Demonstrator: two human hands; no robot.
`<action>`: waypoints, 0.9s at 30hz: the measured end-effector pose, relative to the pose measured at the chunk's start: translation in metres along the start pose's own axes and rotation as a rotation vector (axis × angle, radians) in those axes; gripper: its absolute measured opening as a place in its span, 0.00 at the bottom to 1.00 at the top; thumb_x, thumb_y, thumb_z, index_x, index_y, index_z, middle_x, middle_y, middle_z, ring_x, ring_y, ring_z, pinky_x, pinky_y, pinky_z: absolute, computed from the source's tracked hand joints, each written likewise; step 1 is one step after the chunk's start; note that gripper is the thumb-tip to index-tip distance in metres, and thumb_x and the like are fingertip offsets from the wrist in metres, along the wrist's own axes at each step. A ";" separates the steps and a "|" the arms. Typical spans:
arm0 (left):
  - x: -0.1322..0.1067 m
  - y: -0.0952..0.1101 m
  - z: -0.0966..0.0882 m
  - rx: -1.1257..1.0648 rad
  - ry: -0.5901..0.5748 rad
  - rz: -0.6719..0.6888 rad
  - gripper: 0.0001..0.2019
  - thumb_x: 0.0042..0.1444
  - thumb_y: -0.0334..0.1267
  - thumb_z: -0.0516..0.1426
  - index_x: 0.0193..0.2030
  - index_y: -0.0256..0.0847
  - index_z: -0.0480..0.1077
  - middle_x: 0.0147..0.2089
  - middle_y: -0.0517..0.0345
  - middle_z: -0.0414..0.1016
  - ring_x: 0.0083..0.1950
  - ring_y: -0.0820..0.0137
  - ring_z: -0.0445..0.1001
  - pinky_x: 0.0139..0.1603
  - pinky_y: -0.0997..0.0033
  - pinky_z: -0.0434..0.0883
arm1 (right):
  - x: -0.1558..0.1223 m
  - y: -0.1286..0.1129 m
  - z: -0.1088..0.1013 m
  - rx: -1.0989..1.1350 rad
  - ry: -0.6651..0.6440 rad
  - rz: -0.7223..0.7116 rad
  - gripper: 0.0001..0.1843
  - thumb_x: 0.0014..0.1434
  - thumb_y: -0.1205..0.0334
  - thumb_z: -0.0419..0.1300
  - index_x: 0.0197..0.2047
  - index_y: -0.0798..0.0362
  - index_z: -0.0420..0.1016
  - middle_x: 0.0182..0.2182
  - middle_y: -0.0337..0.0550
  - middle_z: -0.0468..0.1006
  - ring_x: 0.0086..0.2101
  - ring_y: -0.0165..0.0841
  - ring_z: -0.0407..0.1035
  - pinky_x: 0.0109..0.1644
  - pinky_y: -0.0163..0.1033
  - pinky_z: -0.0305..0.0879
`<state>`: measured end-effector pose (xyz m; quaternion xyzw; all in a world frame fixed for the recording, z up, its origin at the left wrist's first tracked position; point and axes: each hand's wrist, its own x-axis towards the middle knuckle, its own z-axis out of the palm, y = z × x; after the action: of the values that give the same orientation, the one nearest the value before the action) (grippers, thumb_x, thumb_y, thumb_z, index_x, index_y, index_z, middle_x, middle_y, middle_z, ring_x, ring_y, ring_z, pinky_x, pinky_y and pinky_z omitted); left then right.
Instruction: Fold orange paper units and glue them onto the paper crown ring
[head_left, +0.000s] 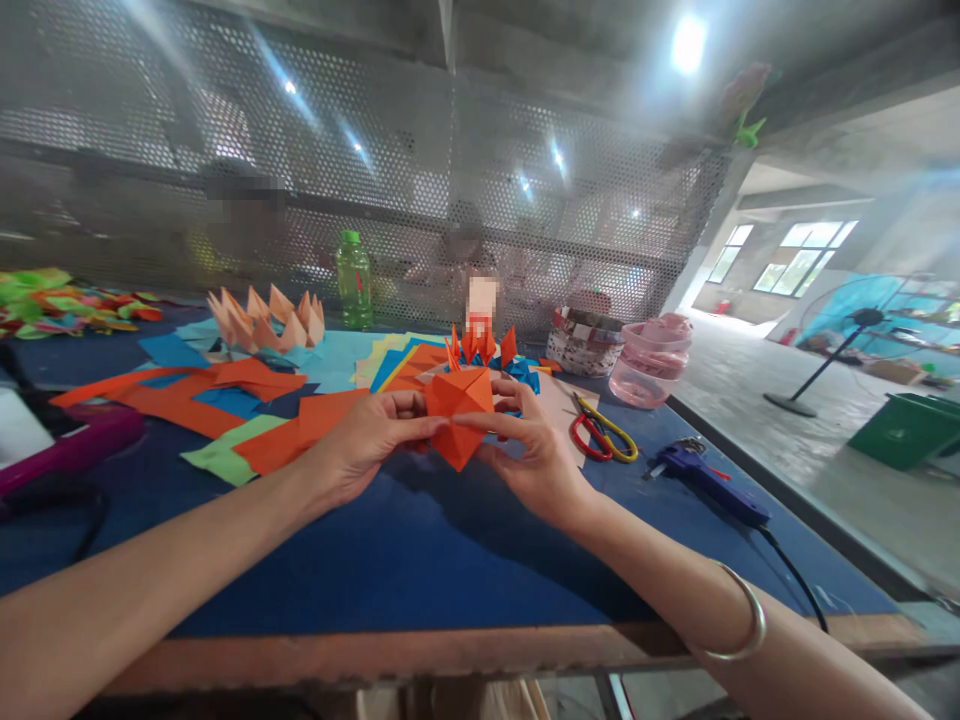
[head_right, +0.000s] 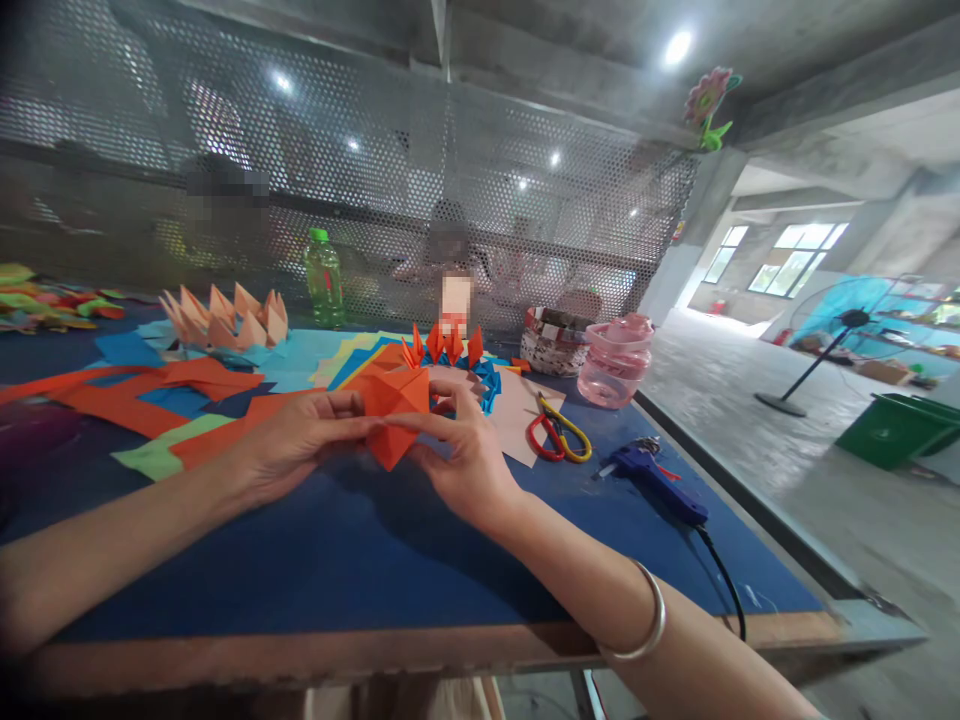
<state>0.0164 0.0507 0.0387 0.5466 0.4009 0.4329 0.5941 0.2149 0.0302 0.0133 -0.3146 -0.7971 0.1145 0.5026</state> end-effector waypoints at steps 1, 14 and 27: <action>-0.001 0.001 0.000 -0.001 -0.003 -0.007 0.18 0.31 0.44 0.73 0.28 0.37 0.77 0.27 0.60 0.78 0.28 0.74 0.72 0.30 0.76 0.69 | 0.000 -0.001 0.000 0.008 -0.019 -0.008 0.16 0.56 0.70 0.66 0.45 0.42 0.82 0.54 0.45 0.67 0.55 0.39 0.64 0.58 0.46 0.64; -0.004 0.003 0.006 -0.021 -0.037 -0.020 0.15 0.34 0.39 0.73 0.30 0.38 0.77 0.28 0.61 0.78 0.27 0.76 0.71 0.29 0.78 0.67 | 0.001 -0.009 0.000 0.039 0.004 0.155 0.06 0.59 0.61 0.63 0.32 0.53 0.76 0.40 0.45 0.70 0.38 0.31 0.67 0.37 0.35 0.66; -0.001 0.000 0.001 -0.038 -0.027 -0.040 0.17 0.34 0.40 0.72 0.31 0.36 0.76 0.30 0.59 0.78 0.30 0.73 0.72 0.33 0.74 0.68 | -0.001 -0.009 -0.002 -0.004 -0.065 -0.020 0.15 0.53 0.75 0.61 0.42 0.49 0.78 0.48 0.46 0.68 0.51 0.37 0.65 0.57 0.44 0.65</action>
<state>0.0168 0.0494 0.0391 0.5328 0.3955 0.4212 0.6183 0.2131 0.0222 0.0185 -0.3035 -0.8163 0.1180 0.4771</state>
